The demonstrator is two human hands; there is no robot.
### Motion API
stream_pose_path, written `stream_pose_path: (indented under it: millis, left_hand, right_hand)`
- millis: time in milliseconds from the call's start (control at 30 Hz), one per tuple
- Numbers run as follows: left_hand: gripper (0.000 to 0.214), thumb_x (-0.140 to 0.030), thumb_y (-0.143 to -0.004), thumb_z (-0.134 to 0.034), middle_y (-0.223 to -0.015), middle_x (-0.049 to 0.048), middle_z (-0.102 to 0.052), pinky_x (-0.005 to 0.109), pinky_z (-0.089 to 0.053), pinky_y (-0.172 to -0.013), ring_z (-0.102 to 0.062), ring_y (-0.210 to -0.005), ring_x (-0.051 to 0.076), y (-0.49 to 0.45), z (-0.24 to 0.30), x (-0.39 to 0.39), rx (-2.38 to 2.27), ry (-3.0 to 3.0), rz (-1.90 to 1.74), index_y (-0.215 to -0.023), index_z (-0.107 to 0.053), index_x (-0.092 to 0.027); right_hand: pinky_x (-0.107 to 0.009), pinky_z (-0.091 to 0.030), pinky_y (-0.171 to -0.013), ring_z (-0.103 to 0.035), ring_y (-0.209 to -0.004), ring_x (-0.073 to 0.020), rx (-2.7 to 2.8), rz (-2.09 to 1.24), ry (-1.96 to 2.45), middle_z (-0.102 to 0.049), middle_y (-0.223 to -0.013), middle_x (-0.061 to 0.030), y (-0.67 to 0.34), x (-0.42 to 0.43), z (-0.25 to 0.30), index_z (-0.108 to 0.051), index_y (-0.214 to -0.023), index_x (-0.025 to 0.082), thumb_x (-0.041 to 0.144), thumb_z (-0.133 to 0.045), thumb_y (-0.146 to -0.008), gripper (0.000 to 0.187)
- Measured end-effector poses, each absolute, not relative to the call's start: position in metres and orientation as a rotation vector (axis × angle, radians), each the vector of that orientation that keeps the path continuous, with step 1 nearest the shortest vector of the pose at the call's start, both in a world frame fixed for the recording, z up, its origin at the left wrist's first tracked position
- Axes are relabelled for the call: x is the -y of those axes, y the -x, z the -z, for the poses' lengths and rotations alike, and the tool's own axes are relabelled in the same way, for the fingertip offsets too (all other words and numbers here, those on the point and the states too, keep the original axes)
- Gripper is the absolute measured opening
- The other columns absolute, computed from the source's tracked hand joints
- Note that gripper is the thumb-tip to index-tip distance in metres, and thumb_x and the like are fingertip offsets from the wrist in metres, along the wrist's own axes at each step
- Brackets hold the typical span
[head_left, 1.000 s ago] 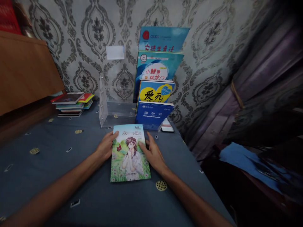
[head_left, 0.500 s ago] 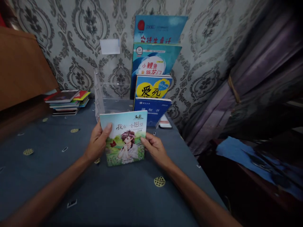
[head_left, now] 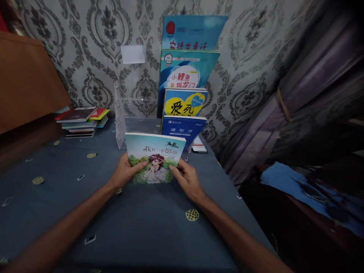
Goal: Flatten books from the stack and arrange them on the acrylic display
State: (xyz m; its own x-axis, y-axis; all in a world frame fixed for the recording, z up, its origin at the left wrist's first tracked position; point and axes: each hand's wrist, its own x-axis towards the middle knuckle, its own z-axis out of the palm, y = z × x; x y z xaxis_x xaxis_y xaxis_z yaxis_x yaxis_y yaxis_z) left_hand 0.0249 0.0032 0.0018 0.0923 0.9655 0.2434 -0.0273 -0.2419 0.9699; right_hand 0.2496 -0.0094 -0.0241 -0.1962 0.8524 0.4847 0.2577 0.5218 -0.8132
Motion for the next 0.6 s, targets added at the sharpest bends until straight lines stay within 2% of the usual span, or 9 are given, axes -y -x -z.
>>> stream_pose_path:
  millis: [133,267,500,600]
  left_hand:
    - [0.037,-0.021,-0.060,-0.088,-0.093,0.0077,-0.077,0.032,-0.059,-0.083,-0.073,-0.088,0.024,-0.018,-0.003,-0.009,-0.966,-1.380,-1.159,-0.094,-0.074,-0.017]
    - [0.044,-0.007,-0.057,-0.086,-0.096,0.0096,-0.077,0.034,-0.057,-0.091,-0.072,-0.098,0.026,-0.011,-0.009,-0.013,-0.932,-1.377,-0.992,-0.099,-0.075,-0.017]
    - [0.039,-0.020,-0.065,-0.084,-0.106,0.0103,-0.076,0.038,-0.058,-0.091,-0.072,-0.096,0.026,-0.022,-0.002,-0.017,-1.000,-1.591,-1.027,-0.102,-0.074,-0.017]
    - [0.039,-0.026,-0.066,-0.084,-0.105,0.0097,-0.076,0.039,-0.058,-0.090,-0.072,-0.095,0.026,-0.032,0.003,-0.021,-1.004,-1.591,-1.100,-0.102,-0.072,-0.016]
  right_hand:
    - [-0.035,-0.050,-0.073,-0.062,-0.076,-0.0214,1.725,-0.708,1.000,-0.067,-0.078,-0.0022,-0.250,0.012,0.020,-0.070,-0.097,0.023,0.045,-0.054,-0.094,0.027]
    - [-0.033,-0.048,-0.071,-0.062,-0.079,-0.0219,1.722,-0.696,0.996,-0.069,-0.084,-0.0026,-0.250,0.012,0.017,-0.071,-0.094,0.023,0.043,-0.055,-0.093,0.025]
    - [-0.033,-0.047,-0.071,-0.063,-0.079,-0.0224,1.767,-0.564,0.990,-0.070,-0.087,-0.0043,-0.262,0.004,0.010,-0.072,-0.098,0.023,0.044,-0.052,-0.095,0.029]
    - [-0.035,-0.048,-0.076,-0.063,-0.080,-0.0232,1.765,-0.487,1.015,-0.069,-0.086,-0.0056,-0.269,0.000,0.012,-0.071,-0.093,0.022,0.047,-0.052,-0.095,0.031]
